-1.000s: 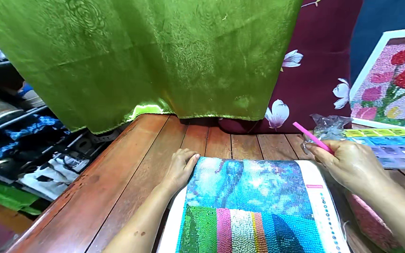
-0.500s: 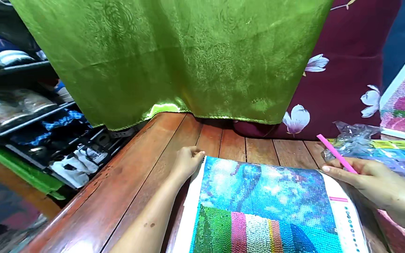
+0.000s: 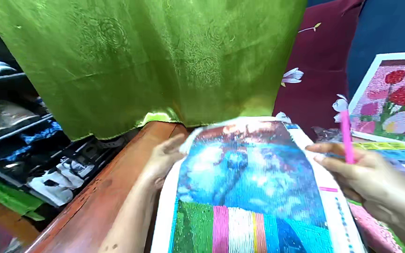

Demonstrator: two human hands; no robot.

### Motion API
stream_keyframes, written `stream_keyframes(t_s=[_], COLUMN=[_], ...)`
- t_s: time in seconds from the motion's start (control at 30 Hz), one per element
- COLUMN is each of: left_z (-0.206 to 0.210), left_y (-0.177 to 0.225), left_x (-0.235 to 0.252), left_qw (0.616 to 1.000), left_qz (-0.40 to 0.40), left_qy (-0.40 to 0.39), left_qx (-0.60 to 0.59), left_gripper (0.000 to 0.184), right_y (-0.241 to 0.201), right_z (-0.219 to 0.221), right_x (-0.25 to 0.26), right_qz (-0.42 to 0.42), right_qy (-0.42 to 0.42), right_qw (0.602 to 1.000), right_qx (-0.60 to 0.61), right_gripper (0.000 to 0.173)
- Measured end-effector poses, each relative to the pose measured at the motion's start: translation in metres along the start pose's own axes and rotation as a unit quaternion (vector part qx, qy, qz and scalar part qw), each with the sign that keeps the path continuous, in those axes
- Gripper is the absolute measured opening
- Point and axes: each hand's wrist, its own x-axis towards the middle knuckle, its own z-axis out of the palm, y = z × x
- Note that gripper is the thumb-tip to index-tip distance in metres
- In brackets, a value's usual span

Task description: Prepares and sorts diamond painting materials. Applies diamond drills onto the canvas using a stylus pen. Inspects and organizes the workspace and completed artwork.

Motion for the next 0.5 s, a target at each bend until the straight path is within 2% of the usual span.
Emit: stream_keyframes(t_s=[0.07, 0.2, 0.33, 0.5], left_z=[0.006, 0.020, 0.019, 0.013], left_y=[-0.017, -0.047, -0.039, -0.029], left_x=[0.009, 0.019, 0.019, 0.017], left_qw=[0.993, 0.970, 0.944, 0.932], left_qz=[-0.055, -0.078, -0.110, -0.125], left_qy=[-0.042, -0.088, -0.111, -0.102], left_qx=[0.098, 0.211, 0.291, 0.324], left_gripper=[0.044, 0.029, 0.024, 0.021], right_y=[0.015, 0.036, 0.041, 0.032], right_z=[0.003, 0.010, 0.015, 0.015], right_x=[0.007, 0.012, 0.016, 0.014], right_qz=[0.084, 0.086, 0.110, 0.139], right_qy=[-0.025, -0.077, -0.149, -0.172], right_qw=[0.995, 0.974, 0.939, 0.921], right_qx=[-0.045, -0.195, -0.290, -0.320], right_gripper=[0.022, 0.022, 0.022, 0.023])
